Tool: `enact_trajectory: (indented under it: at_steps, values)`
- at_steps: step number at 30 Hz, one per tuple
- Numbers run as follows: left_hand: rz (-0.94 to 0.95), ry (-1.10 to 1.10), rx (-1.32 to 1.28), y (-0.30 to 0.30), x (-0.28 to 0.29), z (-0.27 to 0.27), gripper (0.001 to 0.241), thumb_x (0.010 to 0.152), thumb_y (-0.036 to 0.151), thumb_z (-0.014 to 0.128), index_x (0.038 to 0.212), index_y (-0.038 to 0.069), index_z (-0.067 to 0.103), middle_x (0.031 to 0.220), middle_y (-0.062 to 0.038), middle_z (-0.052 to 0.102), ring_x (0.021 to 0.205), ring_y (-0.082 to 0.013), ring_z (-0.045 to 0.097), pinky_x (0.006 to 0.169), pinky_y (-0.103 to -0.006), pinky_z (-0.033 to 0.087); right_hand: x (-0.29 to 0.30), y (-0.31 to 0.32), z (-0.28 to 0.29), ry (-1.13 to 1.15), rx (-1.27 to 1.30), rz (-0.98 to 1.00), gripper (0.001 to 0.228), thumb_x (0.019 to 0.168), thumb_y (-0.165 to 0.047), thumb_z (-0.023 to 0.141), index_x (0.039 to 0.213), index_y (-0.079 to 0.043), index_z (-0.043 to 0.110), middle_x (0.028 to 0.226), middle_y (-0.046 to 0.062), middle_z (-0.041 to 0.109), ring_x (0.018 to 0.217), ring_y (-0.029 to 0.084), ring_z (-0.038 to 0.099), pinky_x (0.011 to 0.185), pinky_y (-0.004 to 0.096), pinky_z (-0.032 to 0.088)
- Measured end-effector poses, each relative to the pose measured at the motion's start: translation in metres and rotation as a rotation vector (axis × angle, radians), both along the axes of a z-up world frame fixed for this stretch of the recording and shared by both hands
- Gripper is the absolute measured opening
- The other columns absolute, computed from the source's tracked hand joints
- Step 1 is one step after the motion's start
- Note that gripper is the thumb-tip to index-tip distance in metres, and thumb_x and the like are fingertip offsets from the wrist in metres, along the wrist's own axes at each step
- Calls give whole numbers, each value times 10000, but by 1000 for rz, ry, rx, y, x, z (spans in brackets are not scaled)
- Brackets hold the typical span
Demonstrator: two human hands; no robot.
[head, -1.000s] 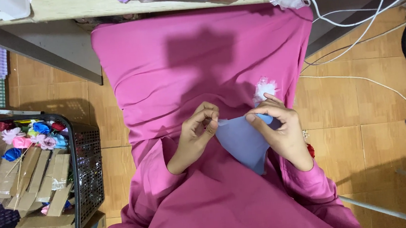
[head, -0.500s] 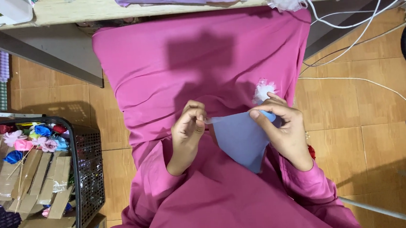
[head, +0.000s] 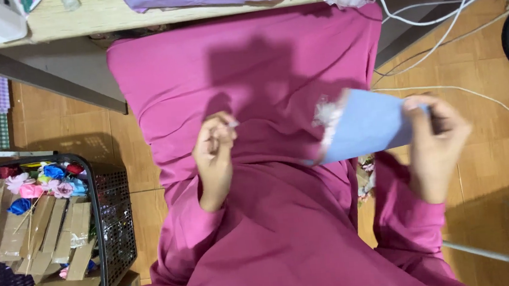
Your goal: The person applies a strip of double-sided tape to the edge of a light blue sheet of paper. They then fold the paper over the tape to secure it and place the finished sheet into a white plastic basket.
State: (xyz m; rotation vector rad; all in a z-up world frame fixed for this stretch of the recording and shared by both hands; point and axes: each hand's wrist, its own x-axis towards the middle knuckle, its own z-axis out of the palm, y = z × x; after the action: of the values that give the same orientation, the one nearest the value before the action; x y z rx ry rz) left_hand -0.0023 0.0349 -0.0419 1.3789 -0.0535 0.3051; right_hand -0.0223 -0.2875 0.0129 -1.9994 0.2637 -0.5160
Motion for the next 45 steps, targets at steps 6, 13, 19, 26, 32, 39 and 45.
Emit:
enact_trajectory:
  at_steps: [6,13,19,26,32,39,45]
  values:
    - [-321,54,161,-65,38,-57,102,1015,189,669,1054,95,676,939,12,706,844,-77,640,819,-231,528,-1,-22,24,274,-93,75,131,1072,-101,601,1041,-61,722,1039,13,711,1000,94,611,896,237,442]
    - [-683,21,429,-125,74,-115,157,965,108,596,1100,90,674,1058,-37,715,961,-183,680,852,-304,515,5,-30,26,592,-352,272,229,994,-267,666,1060,-81,782,1077,16,793,957,143,695,862,317,479]
    - [-546,-53,900,-132,77,-123,82,944,151,685,1016,150,724,892,-40,694,926,-292,673,839,-418,546,20,-16,27,620,-363,324,232,933,-176,669,1075,-34,785,959,279,754,991,530,681,840,584,508]
    - [-364,-172,1182,-142,81,-128,150,850,137,786,946,82,685,1004,-71,579,974,-307,617,750,-432,581,18,-23,15,622,-353,286,216,934,-233,682,1070,-109,796,892,214,756,958,480,688,792,550,525]
    - [-327,-225,1250,-137,77,-119,260,821,187,817,1007,113,651,1156,-73,509,1027,-335,604,772,-475,543,15,-24,12,584,-354,262,195,948,-246,689,1065,-130,792,895,198,754,955,466,688,757,539,522]
    - [-346,-327,1127,-127,73,-104,166,878,63,694,918,200,779,1189,-24,549,1006,-277,568,767,-391,391,8,-21,16,490,-234,201,161,963,-175,704,1096,-136,787,856,185,739,866,402,692,759,483,516]
    - [-546,-120,434,-107,71,-60,259,1079,119,444,1148,168,689,1144,-44,654,1054,-287,657,873,-374,431,5,-18,13,377,-46,122,114,1029,-214,709,1121,-183,770,865,39,711,892,125,579,820,347,489]
